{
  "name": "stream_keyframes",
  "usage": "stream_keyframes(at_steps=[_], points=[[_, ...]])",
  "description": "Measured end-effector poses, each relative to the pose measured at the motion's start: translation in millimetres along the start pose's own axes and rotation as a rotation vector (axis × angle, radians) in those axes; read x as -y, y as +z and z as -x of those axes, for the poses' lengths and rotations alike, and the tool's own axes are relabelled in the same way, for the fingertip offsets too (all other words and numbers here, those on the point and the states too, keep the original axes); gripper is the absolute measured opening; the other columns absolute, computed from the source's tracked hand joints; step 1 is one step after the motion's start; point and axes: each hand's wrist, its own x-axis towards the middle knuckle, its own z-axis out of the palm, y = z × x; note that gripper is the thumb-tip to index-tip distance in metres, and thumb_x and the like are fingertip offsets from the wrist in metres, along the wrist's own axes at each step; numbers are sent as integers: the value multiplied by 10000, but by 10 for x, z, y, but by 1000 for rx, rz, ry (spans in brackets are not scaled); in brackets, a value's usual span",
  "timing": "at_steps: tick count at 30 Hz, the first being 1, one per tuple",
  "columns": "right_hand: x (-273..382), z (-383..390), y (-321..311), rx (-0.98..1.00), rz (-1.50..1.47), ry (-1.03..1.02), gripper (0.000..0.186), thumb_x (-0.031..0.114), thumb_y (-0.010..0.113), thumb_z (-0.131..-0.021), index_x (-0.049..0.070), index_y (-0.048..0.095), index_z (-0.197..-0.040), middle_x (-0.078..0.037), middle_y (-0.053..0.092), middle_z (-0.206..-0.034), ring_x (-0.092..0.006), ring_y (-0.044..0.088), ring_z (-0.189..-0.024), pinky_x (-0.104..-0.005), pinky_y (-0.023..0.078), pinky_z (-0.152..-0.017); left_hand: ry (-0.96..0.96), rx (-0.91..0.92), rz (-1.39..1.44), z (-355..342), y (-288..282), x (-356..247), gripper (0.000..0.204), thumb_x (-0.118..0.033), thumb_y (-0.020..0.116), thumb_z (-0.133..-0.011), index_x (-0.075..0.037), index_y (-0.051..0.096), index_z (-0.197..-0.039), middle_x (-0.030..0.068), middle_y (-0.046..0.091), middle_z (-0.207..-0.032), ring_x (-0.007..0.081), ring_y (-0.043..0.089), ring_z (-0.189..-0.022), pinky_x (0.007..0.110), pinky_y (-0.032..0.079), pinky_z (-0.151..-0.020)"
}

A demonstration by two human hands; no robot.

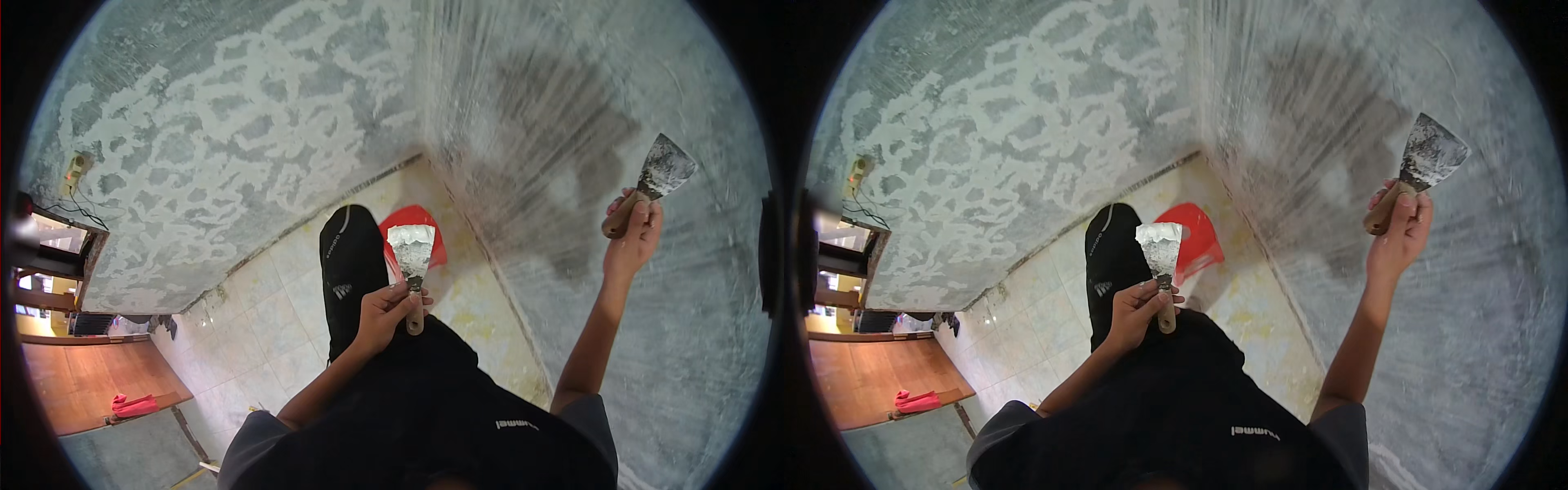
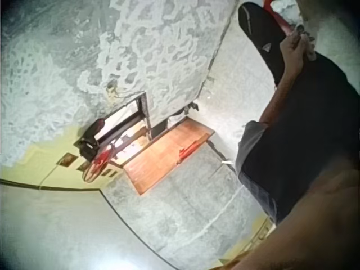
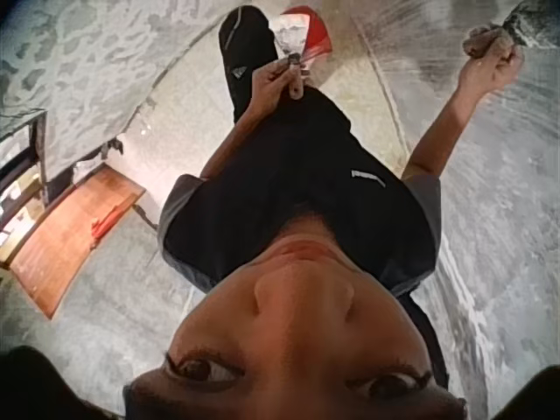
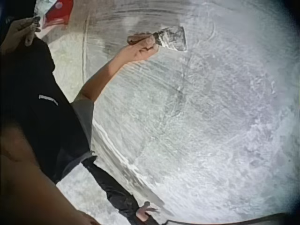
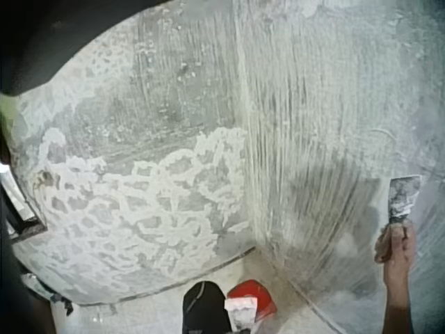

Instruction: The person applies plaster or wall compound to a damaged wall using metal scrapers.

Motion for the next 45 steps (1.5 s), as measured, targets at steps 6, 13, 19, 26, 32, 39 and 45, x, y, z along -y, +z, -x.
stream_keyframes(at_steps=[6,13,19,26,32,39,45], points=[[414,-542,-1159,132,324,16,308,218,553,-1068,12,500,-1291,-129,688,-1099,-148,632,-755,-286,521,-661,30,-77,210,91,1274,649,279,-103,580,-1033,68,636,-1246,90,708,-1080,156,690,-888,330,581,-839],[121,-814,-1750,142,384,-43,319,255,551,-1072,39,503,-1303,-115,688,-1120,-132,596,-706,-272,495,-597,28,14,346,-659,1208,551,277,-94,585,-1029,56,631,-1256,95,692,-1086,148,677,-944,339,606,-824],[-325,-809,-1928,69,297,37,328,222,547,-1071,24,473,-1323,-140,680,-1139,-126,579,-682,-269,487,-555,80,-66,258,-792,885,334,275,-107,574,-1038,50,619,-1259,93,689,-1058,142,664,-941,307,564,-821],[-392,-741,-1904,84,283,36,328,214,545,-1070,12,468,-1317,-158,667,-1129,-125,574,-642,-272,478,-534,130,-54,291,-881,717,424,267,-155,565,-1046,45,632,-1208,67,669,-984,134,624,-870,278,505,-776],[-431,-589,-1865,86,300,19,311,224,529,-1078,34,476,-1319,-136,675,-1143,-113,572,-644,-262,481,-545,107,-176,301,-713,690,231,250,-140,585,-1025,28,652,-1197,83,695,-1053,121,649,-887,285,540,-799],[-397,-410,-1818,24,322,-40,260,155,536,-1066,32,487,-1289,-158,672,-1034,-140,587,-658,-271,485,-560,167,-241,272,-963,504,25,287,-151,602,-1027,43,656,-1231,75,697,-960,104,651,-822,264,560,-723],[-134,-478,-1657,-180,303,-58,258,207,622,-1018,69,504,-1202,-144,658,-989,-158,596,-684,-278,488,-568,109,-122,229,-1601,98,-4,264,-156,605,-1027,37,687,-1188,57,690,-936,94,631,-802,249,537,-710]])
